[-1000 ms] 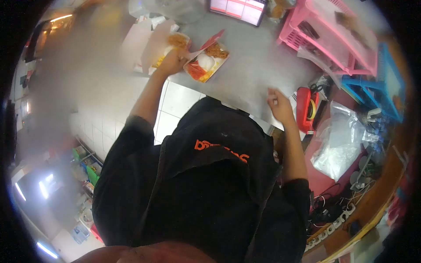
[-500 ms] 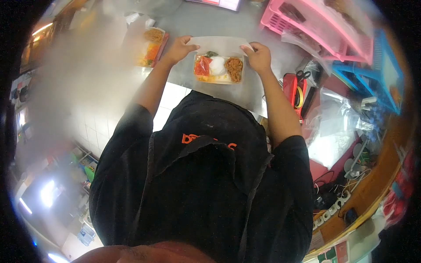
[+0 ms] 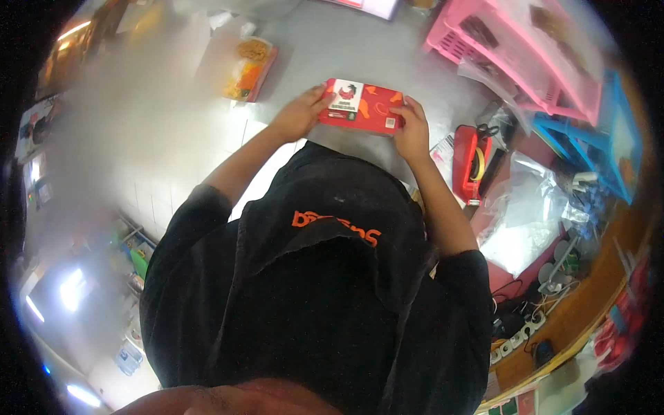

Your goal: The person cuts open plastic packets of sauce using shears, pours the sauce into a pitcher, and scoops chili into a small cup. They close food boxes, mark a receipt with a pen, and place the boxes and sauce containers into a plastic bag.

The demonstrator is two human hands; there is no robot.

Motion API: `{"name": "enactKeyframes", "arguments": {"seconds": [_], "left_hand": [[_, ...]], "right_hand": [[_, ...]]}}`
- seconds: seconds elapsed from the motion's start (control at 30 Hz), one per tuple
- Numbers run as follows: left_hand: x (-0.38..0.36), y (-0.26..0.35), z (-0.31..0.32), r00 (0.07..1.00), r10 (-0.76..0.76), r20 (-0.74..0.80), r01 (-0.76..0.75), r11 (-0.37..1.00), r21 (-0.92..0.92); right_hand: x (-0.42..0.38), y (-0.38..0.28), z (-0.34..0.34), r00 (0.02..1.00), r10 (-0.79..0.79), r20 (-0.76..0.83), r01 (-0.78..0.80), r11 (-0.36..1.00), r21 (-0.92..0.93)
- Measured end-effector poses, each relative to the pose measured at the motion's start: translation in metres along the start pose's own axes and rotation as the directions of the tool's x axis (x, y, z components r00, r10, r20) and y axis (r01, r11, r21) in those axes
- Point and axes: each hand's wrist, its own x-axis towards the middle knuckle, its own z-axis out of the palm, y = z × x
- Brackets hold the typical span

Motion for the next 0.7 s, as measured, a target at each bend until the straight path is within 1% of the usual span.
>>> {"name": "enactKeyframes", "arguments": {"seconds": [0.03,0.07,0.1,0.13,0.17,0.2,0.23,0.27,0.33,0.37,0.43,0.47,0.5,0.53,0.57,0.6,0.63,0.67,0.7], "left_hand": [[-0.011,-0.001,0.016,1.000,-0.019,-0.014,0.018,1.000,-0.022],[-0.015,0.003,0.018,0.999,-0.032,0.013,0.034,0.978,-0.205],[-0.014,0.004,0.019,0.998,-0.043,0.035,0.053,0.926,-0.375],[-0.012,-0.004,0.033,0.999,-0.050,-0.020,0.036,0.898,-0.439],[-0.006,-0.005,0.033,0.997,-0.069,-0.029,0.050,0.903,-0.427],[-0.001,-0.002,0.037,0.989,-0.100,-0.113,0.033,0.873,-0.486],[0.002,0.001,0.041,0.972,-0.132,-0.194,0.004,0.838,-0.546],[0.003,0.003,0.043,0.971,-0.137,-0.194,0.008,0.835,-0.550],[0.008,0.006,0.042,0.923,-0.150,-0.355,-0.087,0.815,-0.573],[0.009,0.007,0.040,0.922,-0.149,-0.359,-0.091,0.814,-0.574],[0.010,0.009,0.038,0.909,-0.263,-0.324,0.011,0.790,-0.613],[0.009,0.007,0.039,0.909,-0.263,-0.323,0.010,0.789,-0.614],[0.006,0.001,0.044,0.916,-0.325,-0.235,0.012,0.607,-0.795],[0.005,0.004,0.046,0.926,-0.356,-0.129,0.017,0.379,-0.925],[-0.001,0.003,0.043,0.928,-0.350,-0.127,0.016,0.378,-0.926],[-0.010,0.008,0.029,0.957,-0.259,-0.131,0.039,0.563,-0.826],[-0.016,0.013,0.021,0.979,-0.167,-0.115,0.043,0.724,-0.688],[-0.019,0.018,0.020,0.981,-0.159,-0.115,0.037,0.726,-0.687],[-0.021,0.023,0.022,0.983,-0.182,-0.023,0.155,0.888,-0.433]], "right_hand": [[-0.010,-0.004,0.008,1.000,-0.013,0.006,0.013,1.000,0.013],[-0.013,-0.006,0.016,0.996,0.082,-0.031,-0.075,0.982,0.173],[-0.008,-0.010,0.023,0.984,0.173,-0.047,-0.147,0.931,0.334],[-0.002,-0.012,0.024,0.989,0.144,-0.041,-0.121,0.929,0.351],[0.000,-0.009,0.022,0.978,0.209,0.018,-0.200,0.899,0.389],[-0.002,-0.007,0.019,0.956,0.282,0.081,-0.289,0.863,0.414],[0.001,-0.010,0.016,0.956,0.279,0.089,-0.290,0.863,0.414],[0.004,-0.011,0.009,0.959,0.265,0.102,-0.283,0.881,0.378],[0.007,-0.005,0.003,0.961,0.245,0.126,-0.273,0.901,0.336],[0.006,-0.004,0.002,0.962,0.243,0.124,-0.271,0.903,0.332],[0.004,-0.002,0.002,0.948,0.263,0.177,-0.312,0.878,0.363],[0.000,-0.001,0.003,0.948,0.264,0.178,-0.313,0.878,0.362],[-0.002,-0.014,0.002,0.946,0.238,0.222,-0.305,0.885,0.352],[-0.009,-0.021,-0.002,0.940,0.219,0.262,-0.302,0.892,0.337],[-0.012,-0.027,-0.004,0.940,0.224,0.256,-0.304,0.892,0.335],[-0.014,-0.032,-0.006,0.915,0.200,0.350,-0.251,0.962,0.107],[-0.015,-0.034,-0.007,0.875,0.199,0.442,-0.163,0.979,-0.119],[-0.019,-0.033,-0.002,0.878,0.203,0.435,-0.166,0.979,-0.121],[-0.027,-0.026,0.009,0.887,0.175,0.428,-0.141,0.984,-0.111]]}}
